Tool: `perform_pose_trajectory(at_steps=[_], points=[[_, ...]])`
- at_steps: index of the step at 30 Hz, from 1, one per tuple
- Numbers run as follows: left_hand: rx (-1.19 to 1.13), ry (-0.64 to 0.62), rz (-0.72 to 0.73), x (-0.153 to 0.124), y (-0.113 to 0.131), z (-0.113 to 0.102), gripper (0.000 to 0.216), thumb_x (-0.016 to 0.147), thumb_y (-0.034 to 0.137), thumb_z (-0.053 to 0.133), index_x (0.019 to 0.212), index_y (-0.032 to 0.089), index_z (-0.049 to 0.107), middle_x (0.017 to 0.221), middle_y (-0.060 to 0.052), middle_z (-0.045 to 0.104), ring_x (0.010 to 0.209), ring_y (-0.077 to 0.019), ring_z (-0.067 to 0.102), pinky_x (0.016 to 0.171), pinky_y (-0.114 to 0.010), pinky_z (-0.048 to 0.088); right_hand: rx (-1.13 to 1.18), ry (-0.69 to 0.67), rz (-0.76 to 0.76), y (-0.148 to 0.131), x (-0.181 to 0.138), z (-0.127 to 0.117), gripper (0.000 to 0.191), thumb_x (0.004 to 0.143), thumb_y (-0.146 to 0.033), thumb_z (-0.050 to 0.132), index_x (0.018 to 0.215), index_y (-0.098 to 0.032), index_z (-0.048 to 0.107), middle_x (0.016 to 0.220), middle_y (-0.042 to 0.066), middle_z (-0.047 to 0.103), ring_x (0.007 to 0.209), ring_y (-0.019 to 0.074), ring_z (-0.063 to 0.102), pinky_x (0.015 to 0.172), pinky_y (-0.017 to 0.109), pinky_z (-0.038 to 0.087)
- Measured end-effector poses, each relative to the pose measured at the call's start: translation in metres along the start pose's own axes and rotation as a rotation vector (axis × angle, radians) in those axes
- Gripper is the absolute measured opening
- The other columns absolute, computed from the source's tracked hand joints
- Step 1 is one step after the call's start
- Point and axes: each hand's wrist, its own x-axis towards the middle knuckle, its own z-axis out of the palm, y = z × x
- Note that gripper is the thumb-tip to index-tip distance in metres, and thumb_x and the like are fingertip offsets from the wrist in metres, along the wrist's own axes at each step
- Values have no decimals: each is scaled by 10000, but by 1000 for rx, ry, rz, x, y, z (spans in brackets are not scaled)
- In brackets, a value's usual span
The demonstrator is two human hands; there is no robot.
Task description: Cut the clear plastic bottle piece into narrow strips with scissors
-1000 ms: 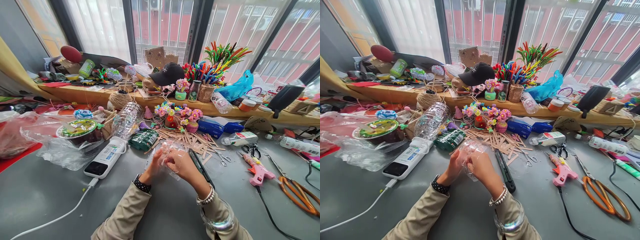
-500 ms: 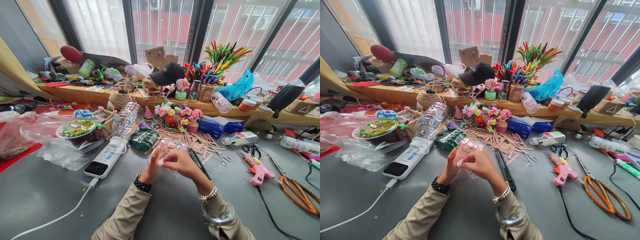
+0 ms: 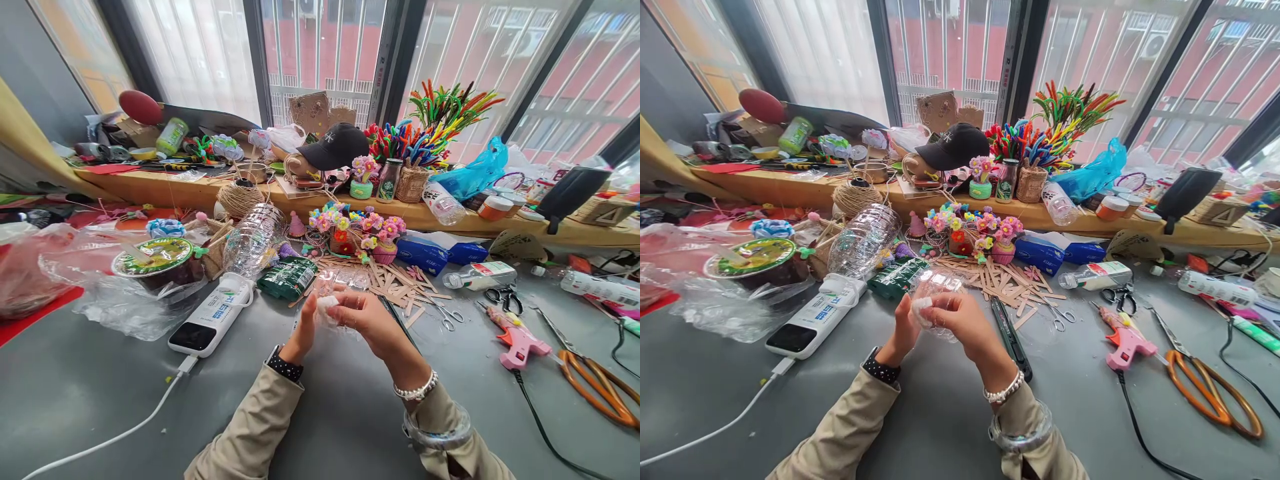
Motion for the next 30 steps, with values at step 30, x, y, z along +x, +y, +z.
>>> perform_pose_trajectory(at_steps=[30], points=[[153,-89,118,1,-16,-19,684,677,543,583,1267,208,496,1331,-72,493,1284,-312,347,1071,-402,241,-1175,78,-300,17,6,-6,222,811,-103,508,732,-172,703,876,56,687,742,139,610,678,216,424]])
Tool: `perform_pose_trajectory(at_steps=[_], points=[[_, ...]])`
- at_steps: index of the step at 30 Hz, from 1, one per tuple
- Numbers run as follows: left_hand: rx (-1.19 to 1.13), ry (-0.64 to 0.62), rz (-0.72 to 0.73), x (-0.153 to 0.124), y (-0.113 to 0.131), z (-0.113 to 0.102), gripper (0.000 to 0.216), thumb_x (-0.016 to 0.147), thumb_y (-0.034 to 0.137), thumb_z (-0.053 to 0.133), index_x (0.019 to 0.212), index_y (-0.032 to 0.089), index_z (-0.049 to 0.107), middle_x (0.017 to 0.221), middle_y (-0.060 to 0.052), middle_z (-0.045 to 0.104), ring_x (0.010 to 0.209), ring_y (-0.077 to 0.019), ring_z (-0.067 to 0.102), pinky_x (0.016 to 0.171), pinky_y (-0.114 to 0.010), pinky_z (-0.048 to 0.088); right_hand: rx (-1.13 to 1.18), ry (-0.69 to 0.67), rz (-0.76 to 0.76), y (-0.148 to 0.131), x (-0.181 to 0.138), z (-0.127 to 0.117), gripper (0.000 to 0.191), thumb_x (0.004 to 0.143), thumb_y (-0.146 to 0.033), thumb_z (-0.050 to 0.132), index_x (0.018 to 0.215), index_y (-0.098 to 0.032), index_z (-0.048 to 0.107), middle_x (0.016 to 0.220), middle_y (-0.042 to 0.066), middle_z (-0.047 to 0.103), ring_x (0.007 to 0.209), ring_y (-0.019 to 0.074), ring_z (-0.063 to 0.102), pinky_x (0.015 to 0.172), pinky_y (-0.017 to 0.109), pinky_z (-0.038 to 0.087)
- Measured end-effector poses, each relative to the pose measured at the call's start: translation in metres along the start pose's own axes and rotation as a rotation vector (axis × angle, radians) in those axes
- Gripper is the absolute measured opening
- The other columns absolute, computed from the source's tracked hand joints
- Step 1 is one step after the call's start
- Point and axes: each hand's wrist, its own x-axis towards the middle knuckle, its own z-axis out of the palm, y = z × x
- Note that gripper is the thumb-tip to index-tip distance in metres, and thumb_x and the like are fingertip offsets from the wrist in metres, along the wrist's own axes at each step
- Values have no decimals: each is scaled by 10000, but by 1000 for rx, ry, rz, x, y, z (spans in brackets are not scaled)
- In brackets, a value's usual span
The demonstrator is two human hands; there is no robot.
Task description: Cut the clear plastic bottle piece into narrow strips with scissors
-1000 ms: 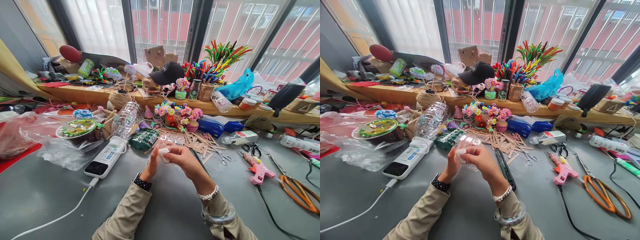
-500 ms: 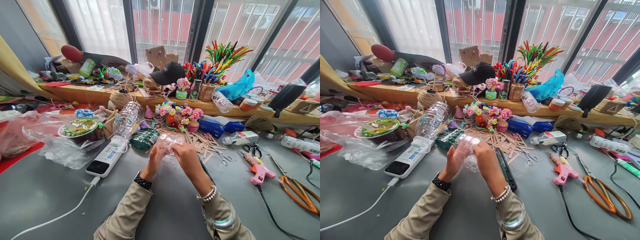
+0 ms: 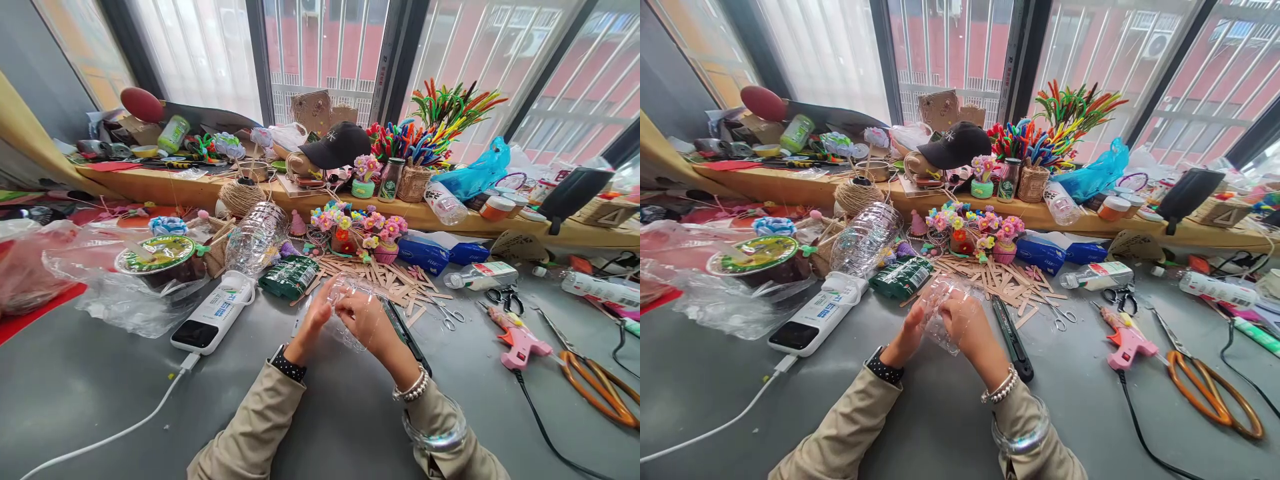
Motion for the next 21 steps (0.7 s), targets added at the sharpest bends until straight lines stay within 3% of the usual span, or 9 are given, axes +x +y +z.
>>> perform_pose_trajectory(at_steps=[4,9,14,21], points=[[33,-22,17,-1,2,-2,705,702,566,545,1309,222,441,1221,-79,562,1154,-309,477,1015,-422,311,120,-24,-26,-1,0,2,204,784,-96,532,731,-164,718,708,29,670,615,112,569,592,197,404],[111,-29,54,-2,8,0,738,675,605,552,1298,221,457,1204,-81,559,1153,-323,458,1008,-415,308,307,-32,-27,1,-1,1,169,739,-84,570,719,-157,720,662,13,665,579,98,543,557,191,387],[112,-43,66,-2,12,2,807,659,651,540,1330,220,416,1171,-90,560,1006,-300,531,913,-399,380,514,-71,4,-3,-3,-5,177,719,-84,550,711,-148,716,655,2,652,559,85,519,525,185,365],[170,-101,115,-2,9,0,854,662,705,485,1358,228,352,1215,-108,516,963,-280,552,883,-428,406,848,-190,97,1,-1,-9,151,667,-290,655,688,-158,725,647,4,611,571,101,485,522,216,367]])
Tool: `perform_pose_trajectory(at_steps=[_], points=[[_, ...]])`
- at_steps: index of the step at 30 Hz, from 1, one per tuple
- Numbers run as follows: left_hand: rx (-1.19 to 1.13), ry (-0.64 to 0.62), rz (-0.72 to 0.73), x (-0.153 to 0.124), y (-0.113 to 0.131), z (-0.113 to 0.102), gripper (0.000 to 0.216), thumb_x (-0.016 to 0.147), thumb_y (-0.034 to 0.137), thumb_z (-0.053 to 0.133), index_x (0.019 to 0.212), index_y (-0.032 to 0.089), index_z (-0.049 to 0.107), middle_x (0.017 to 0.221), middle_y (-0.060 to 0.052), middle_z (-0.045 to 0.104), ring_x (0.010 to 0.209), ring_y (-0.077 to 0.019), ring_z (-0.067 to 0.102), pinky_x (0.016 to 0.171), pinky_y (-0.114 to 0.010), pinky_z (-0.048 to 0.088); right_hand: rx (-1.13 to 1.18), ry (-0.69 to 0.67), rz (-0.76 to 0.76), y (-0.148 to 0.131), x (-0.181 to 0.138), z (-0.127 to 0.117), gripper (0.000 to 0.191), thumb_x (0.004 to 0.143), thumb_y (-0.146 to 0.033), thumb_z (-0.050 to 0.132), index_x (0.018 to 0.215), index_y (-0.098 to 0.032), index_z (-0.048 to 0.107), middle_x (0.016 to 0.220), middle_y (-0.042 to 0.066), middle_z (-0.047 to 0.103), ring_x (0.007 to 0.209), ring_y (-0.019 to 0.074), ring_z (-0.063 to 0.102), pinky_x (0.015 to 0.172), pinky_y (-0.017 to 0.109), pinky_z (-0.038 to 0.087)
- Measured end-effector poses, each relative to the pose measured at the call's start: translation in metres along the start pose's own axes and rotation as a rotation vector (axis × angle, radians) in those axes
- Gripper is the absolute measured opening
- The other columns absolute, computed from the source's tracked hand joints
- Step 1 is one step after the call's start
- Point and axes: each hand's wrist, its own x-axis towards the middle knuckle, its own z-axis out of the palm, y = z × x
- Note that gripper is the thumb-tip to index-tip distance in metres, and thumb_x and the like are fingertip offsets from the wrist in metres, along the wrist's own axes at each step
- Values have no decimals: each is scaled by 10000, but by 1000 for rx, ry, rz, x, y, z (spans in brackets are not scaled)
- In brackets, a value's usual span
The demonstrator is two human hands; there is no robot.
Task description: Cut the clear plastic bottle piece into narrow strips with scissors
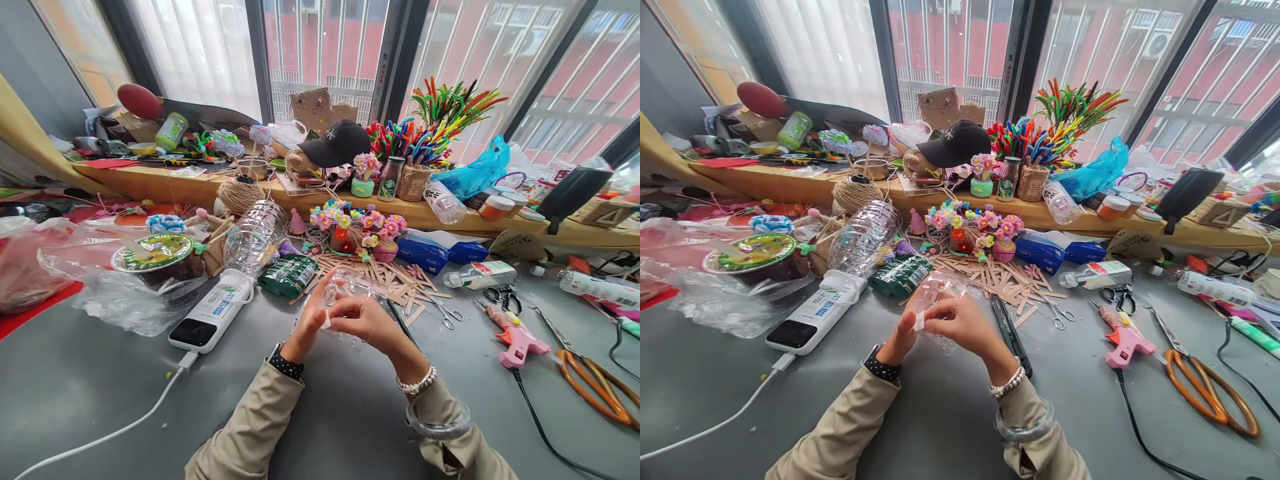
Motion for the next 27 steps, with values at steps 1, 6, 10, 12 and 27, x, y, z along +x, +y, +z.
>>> perform_pose_trajectory(at_steps=[1,6,10,12,27], points=[[-12,8,1,0,-2,0,849,667,705,478,1358,229,349,1219,-109,515,961,-279,556,884,-431,406,50,-7,17,0,0,-1,175,655,-318,669,692,-157,726,644,5,611,572,103,484,521,219,368],[-120,108,-60,2,-4,4,833,646,678,532,1331,226,383,1254,-111,515,1064,-312,522,896,-424,403,220,32,109,-7,-5,-10,210,587,-337,725,693,-157,729,590,-5,616,550,103,499,541,233,391],[-414,194,-221,8,13,7,852,667,742,420,1320,196,385,1208,-131,560,1025,-298,559,866,-423,408,231,185,132,-26,-18,-29,187,569,-308,751,690,-168,728,640,6,662,587,115,549,588,245,431],[-539,159,-259,10,23,6,894,654,762,396,1347,201,345,1172,-137,591,991,-291,584,851,-411,401,252,264,103,-33,-26,-41,202,564,-311,769,714,-182,731,678,10,681,621,123,572,615,249,447],[-590,8,-652,13,29,7,757,816,667,165,1330,148,361,1153,-197,606,892,-315,642,794,-467,427,518,520,-54,-28,-48,-81,337,516,-345,831,814,-244,709,827,10,701,734,136,618,703,245,504]])
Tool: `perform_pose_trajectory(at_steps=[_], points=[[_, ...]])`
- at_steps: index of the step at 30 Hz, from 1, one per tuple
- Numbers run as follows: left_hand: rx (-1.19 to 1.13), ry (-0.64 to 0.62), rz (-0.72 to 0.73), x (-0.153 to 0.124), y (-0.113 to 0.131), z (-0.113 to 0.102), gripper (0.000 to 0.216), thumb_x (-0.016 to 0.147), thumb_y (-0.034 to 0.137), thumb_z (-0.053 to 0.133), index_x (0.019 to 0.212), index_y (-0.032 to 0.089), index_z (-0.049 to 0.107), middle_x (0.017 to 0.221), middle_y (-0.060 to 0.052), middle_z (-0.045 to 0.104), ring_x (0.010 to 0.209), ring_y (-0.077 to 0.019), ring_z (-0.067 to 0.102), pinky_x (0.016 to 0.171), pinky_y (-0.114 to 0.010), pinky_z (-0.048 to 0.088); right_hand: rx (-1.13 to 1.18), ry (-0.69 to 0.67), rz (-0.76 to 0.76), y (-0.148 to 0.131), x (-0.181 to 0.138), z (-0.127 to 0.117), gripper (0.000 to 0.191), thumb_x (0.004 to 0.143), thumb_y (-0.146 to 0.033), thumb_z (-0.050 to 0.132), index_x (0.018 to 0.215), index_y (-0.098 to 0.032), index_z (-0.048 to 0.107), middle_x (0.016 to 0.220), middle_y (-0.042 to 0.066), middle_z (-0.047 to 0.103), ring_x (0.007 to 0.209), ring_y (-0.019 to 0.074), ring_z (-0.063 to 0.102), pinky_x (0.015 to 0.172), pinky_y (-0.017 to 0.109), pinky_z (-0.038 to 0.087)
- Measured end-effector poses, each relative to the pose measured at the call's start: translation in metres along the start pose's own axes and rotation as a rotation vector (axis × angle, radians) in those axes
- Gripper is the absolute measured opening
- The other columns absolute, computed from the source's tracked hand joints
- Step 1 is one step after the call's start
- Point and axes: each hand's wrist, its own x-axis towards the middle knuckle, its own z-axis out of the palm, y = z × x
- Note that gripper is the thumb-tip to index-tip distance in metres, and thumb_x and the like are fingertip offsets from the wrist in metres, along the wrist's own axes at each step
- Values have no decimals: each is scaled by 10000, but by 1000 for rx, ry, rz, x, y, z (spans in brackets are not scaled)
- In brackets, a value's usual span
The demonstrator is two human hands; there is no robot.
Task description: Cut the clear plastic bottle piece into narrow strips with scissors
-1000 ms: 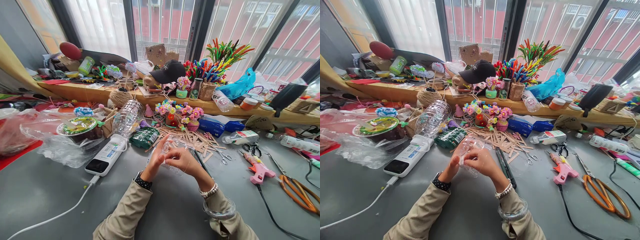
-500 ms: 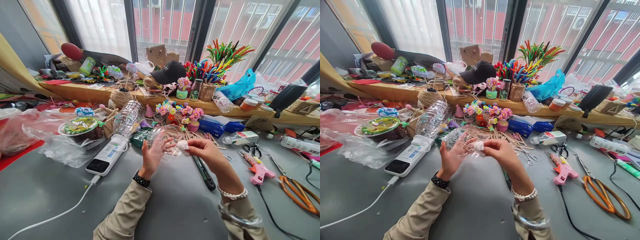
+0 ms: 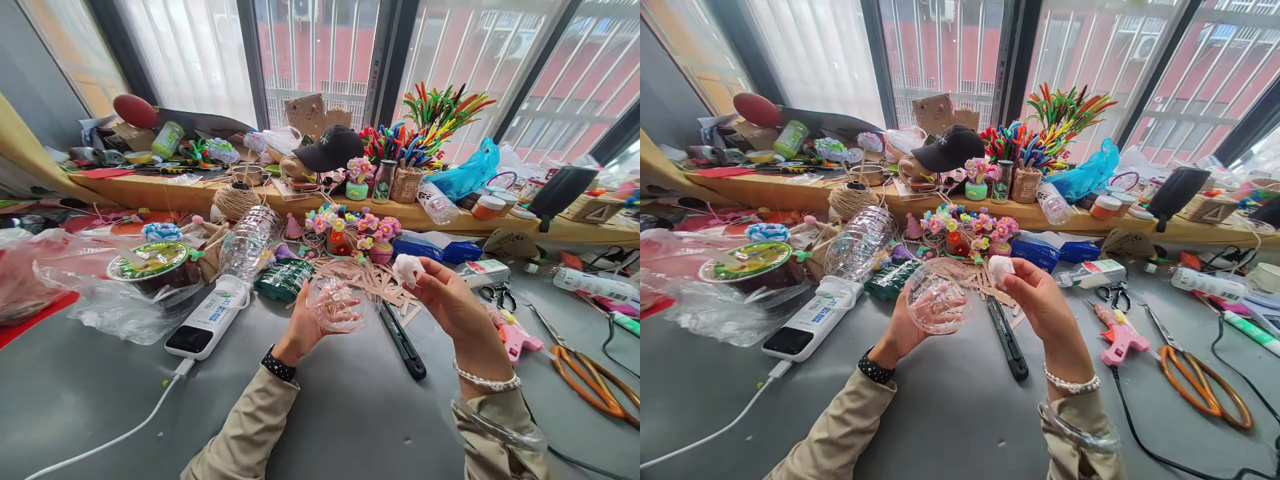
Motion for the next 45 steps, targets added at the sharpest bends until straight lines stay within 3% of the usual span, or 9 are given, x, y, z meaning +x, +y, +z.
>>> perform_pose_trajectory(at_steps=[8,15,22,26,30,34,37,40,45], points=[[227,114,-285,8,-9,-5,790,819,662,133,1243,64,425,851,-198,702,763,-281,683,774,-409,459,45,36,35,8,7,9,284,501,-330,837,729,-215,713,745,-4,698,662,114,608,673,237,502],[382,256,-269,11,-16,-5,749,798,697,189,1153,104,477,748,-142,699,647,-239,680,658,-341,492,49,-26,117,17,11,7,290,503,-312,838,747,-212,717,780,1,710,725,122,627,696,228,502],[698,407,103,12,-30,-4,428,758,593,478,889,191,545,709,-28,606,526,-186,609,511,-295,441,51,-26,194,25,14,6,229,543,-307,813,732,-222,715,806,-7,705,748,124,629,699,247,511],[962,524,398,6,-24,-1,235,758,458,547,754,227,590,733,-33,571,730,-215,566,673,-310,434,44,-45,184,28,15,6,222,565,-299,802,756,-225,718,840,-2,702,776,127,627,699,242,511],[1482,716,637,-1,5,1,223,793,403,495,839,212,600,828,-81,570,829,-272,554,810,-418,420,34,-45,188,28,16,4,236,571,-309,802,776,-227,720,839,-9,700,776,117,624,711,235,508],[1722,1127,924,-7,57,-5,382,776,392,529,1076,156,531,1163,-170,507,1153,-366,418,950,-531,340,33,-37,175,26,16,4,268,563,-326,808,794,-222,718,845,2,701,774,126,625,712,247,507],[1744,1330,878,-11,93,-21,717,686,547,599,1229,117,416,1366,-248,333,1238,-458,322,960,-612,296,15,-35,162,26,16,6,290,548,-343,813,790,-217,715,858,13,704,788,143,629,719,261,502],[1676,1395,767,-14,110,-39,1127,487,759,575,1307,25,332,1378,-331,282,1222,-564,283,901,-698,280,6,-45,161,26,16,7,292,553,-345,809,794,-213,711,861,17,706,809,153,629,739,267,497],[1671,1257,851,-19,104,-46,892,591,704,544,1322,222,371,1437,-178,321,1227,-531,318,878,-689,312,8,-47,156,27,16,5,298,578,-337,794,831,-207,706,864,19,702,803,151,628,754,273,499]])
